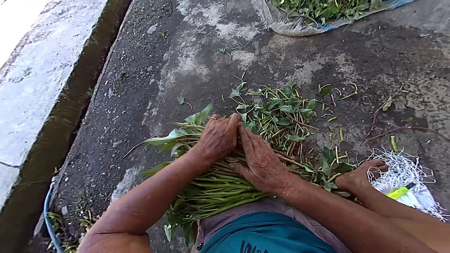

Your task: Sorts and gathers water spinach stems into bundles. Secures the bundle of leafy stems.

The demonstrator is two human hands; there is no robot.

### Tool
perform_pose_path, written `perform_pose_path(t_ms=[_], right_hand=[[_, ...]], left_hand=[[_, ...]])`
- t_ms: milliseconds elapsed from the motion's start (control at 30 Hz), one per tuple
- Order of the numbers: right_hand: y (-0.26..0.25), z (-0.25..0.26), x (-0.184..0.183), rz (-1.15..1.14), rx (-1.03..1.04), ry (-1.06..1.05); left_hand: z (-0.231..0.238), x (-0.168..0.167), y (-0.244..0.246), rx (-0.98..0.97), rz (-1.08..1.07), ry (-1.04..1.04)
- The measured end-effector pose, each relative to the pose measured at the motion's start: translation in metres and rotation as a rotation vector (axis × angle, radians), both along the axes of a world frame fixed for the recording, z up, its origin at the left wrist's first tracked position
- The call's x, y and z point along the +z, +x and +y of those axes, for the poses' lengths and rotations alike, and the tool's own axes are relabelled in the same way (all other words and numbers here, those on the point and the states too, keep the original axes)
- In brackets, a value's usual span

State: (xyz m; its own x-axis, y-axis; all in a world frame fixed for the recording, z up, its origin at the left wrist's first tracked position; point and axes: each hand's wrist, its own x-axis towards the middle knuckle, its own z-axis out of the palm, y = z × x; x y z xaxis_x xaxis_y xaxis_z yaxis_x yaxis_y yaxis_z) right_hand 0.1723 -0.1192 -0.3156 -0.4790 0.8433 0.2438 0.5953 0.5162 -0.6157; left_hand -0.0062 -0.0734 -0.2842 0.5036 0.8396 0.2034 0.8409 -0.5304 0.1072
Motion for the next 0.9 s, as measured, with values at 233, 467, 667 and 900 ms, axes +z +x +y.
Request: perform_pose_path(t_ms=[233,467,667,900], right_hand=[[-0.008,0.003,-0.013,-0.003,0.022,0.115],[-0.009,0.005,-0.002,-0.115,0.034,0.057],[-0.013,-0.002,0.004,-0.114,0.010,0.008],[0.001,-0.001,0.013,0.044,0.042,-0.346]], left_hand=[[-0.057,0.083,-0.012,0.002,-0.430,-0.170],[-0.189,0.043,-0.050,0.419,0.048,-1.434],[-0.204,-0.007,-0.039,0.915,-0.553,-0.663],[-0.145,0.006,0.028,0.975,-1.679,-0.274]])
